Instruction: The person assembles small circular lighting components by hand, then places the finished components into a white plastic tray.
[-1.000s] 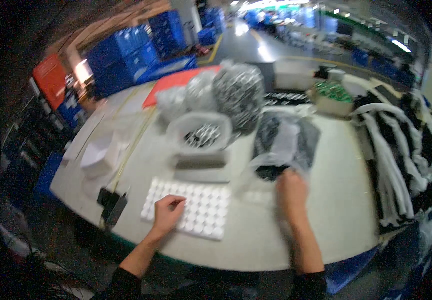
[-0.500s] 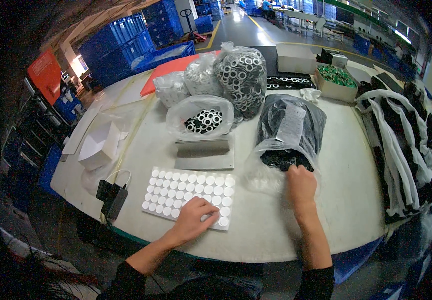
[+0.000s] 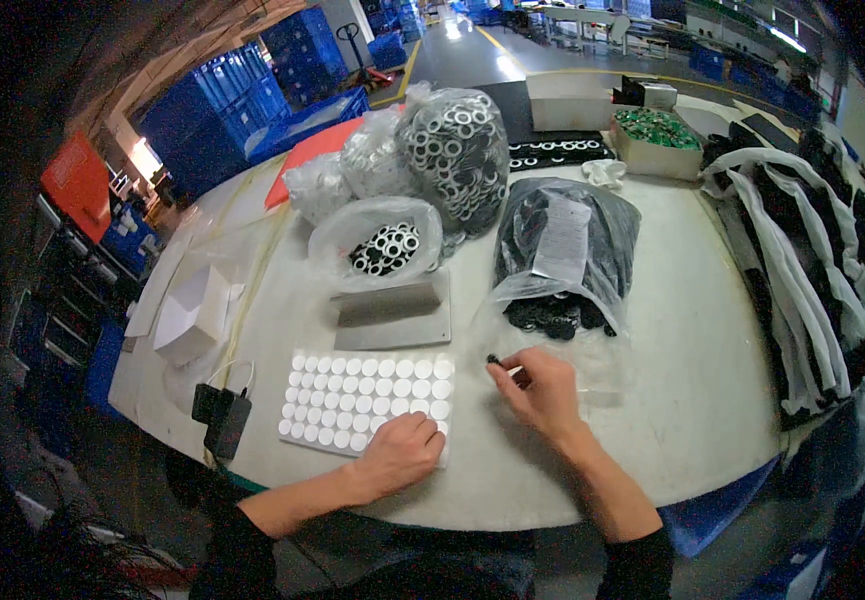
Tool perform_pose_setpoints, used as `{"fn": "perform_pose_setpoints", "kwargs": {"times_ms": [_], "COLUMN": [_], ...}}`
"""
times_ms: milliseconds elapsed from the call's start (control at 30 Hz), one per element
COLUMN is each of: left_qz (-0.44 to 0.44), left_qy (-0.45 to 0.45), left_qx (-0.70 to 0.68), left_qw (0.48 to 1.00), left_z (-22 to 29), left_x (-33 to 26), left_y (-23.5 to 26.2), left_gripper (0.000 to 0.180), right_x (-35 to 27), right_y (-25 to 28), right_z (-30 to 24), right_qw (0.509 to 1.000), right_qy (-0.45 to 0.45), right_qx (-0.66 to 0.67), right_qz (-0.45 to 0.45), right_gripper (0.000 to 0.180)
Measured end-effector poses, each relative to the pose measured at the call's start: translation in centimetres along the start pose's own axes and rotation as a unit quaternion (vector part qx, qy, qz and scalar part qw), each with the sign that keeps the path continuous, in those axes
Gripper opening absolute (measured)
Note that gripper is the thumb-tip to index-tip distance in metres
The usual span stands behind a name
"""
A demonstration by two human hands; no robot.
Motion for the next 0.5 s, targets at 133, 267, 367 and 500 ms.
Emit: {"fn": "perform_pose_setpoints", "kwargs": {"times_ms": [133,267,367,500], "left_qz": [0.062,0.046,0.016,0.008], "left_qy": [0.055,0.107,0.122,0.131], "left_qx": [-0.075,-0.19,-0.233,-0.207], "left_qw": [0.994,0.975,0.965,0.97], "left_z": [-0.9,-1.3,-1.6,-1.8], "left_x": [-0.9,-0.5,-0.5,-0.4], "left_y": [-1.9,-0.9,-0.9,-1.2], "left_gripper": [0.006,0.01,0.013,0.013], "right_x": [-0.4,-0.9,-0.6,-0.1], "right_y": [-1.6,-2.0,-1.9,-2.0], "right_z": [-0.6,0.0,0.1,0.2], "right_qw": [0.977,0.959,0.956,0.952], "right_qy": [-0.114,-0.14,-0.139,-0.152], "right_qx": [0.165,0.214,0.218,0.236], "right_qz": [-0.065,-0.123,-0.136,-0.12], "right_gripper": [0.02,0.015,0.014,0.017]}}
Point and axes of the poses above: each hand's wrist, its own x-axis towards the middle knuckle, its own y-axis out of the back of the hand, z = x × y, the point moved 2 cm from there along x, towards the middle knuckle, and after that the axes turned 7 degrees about -z, right-handed, at the moved point
